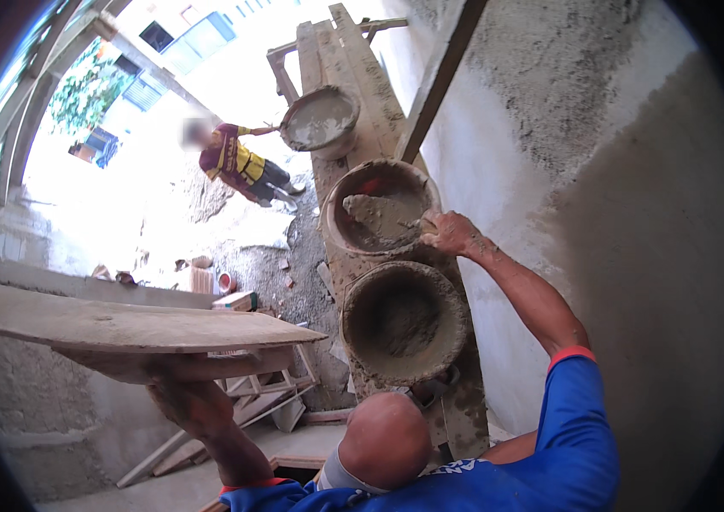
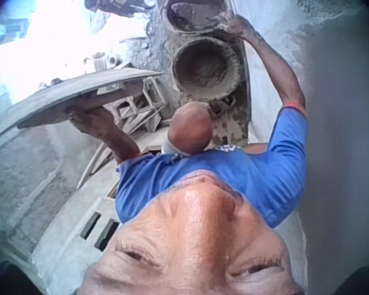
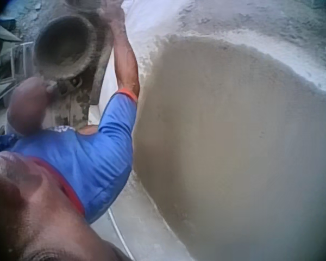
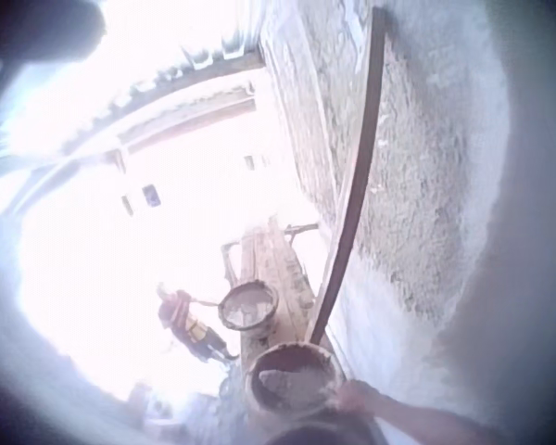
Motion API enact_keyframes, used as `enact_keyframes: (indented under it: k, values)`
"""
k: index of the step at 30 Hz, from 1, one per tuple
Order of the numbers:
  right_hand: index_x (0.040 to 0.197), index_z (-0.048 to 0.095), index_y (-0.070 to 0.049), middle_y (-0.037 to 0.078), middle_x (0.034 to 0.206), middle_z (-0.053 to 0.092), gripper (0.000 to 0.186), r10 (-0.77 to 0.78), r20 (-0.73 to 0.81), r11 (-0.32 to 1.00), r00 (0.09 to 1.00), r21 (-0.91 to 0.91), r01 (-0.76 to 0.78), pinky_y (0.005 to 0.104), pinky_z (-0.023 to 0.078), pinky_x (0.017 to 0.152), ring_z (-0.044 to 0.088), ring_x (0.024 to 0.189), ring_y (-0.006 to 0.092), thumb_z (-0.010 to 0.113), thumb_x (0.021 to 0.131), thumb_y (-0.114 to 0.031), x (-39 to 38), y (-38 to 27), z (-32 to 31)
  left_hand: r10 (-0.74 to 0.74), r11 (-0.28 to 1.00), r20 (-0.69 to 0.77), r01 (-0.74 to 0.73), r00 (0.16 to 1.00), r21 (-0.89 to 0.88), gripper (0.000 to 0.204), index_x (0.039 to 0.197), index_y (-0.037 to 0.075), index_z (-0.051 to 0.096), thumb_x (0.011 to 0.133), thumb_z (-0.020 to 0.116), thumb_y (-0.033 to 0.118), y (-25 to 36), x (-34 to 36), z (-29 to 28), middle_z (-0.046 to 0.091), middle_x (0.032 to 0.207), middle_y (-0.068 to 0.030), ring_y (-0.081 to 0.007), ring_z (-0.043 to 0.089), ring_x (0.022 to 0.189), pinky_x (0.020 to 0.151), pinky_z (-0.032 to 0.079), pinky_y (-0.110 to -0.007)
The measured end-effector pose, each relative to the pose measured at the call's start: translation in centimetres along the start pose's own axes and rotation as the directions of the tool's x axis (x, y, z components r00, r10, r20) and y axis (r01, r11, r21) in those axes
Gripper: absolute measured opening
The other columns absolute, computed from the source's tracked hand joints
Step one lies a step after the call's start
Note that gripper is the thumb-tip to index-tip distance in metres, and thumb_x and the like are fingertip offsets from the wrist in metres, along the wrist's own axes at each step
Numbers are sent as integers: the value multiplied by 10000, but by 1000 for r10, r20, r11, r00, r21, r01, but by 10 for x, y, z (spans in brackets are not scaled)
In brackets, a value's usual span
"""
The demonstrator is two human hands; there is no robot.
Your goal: The person applies plaster to a wall using a float and a trowel, scooping material from buckets and smoothing it across the surface while standing on a wooden scaffold.
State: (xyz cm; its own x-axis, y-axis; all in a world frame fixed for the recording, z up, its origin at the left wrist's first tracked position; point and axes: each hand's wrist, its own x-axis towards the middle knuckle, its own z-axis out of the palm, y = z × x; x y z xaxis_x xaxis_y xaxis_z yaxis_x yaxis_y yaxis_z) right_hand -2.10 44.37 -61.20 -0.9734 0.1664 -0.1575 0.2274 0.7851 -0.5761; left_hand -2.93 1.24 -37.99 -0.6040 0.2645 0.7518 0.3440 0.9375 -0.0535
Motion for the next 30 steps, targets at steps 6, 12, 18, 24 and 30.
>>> enact_keyframes:
  k: [6, 12, 18, 24, 30]
  values:
    - [1114, 579, -64, 251, 856, 661, 450, 50, -167, 998, 985, 51, -42, 494, 510, 777, 640, 847, 430, 651, 783, -360, -27, 9, -26, -355, 290, 266, 376, 896, -880, 395, 1231, -88, 487, 978, 536, 211, 25, 14, 28, 523, 1178, -192, -278, 585, 992, 901, 529, -382]
    - [1114, 577, -56, 219, 837, 667, 444, 70, -281, 995, 957, 92, -45, 445, 511, 761, 655, 824, 380, 702, 780, -321, -226, 12, -137, -116, 189, 148, 169, 982, -967, 572, 1365, -23, 326, 990, 432, 396, 90, 16, 57, 389, 1375, -217, -336, 494, 1186, 988, 442, -477]
    - [1077, 479, -61, 150, 757, 617, 470, 492, -397, 859, 775, 75, -507, 445, 470, 692, 627, 765, 362, 761, 739, -225, -495, -81, -192, 83, -250, 148, 164, 986, -954, 558, 1356, -18, 330, 995, 424, 396, 229, 27, 31, 430, 1334, -216, -325, 513, 1161, 976, 450, -471]
    - [1062, 545, -75, 141, 975, 637, 398, 745, -508, 529, 433, 52, -847, 421, 486, 772, 625, 904, 334, 723, 747, -242, -715, -223, -163, 383, -613, 72, 311, 921, -727, 544, 1347, -13, 333, 999, 417, 396, 327, -5, -58, 470, 1292, -215, -313, 532, 1136, 965, 457, -465]
    - [1129, 615, -95, 120, 1060, 652, 445, 691, -701, 211, 175, -36, -977, 412, 481, 837, 627, 942, 312, 741, 725, -234, -824, -333, -150, 560, -721, -2, 486, 828, -494, 529, 1338, -8, 336, 1003, 409, 396, 354, -29, -118, 510, 1251, -214, -302, 550, 1111, 953, 465, -459]
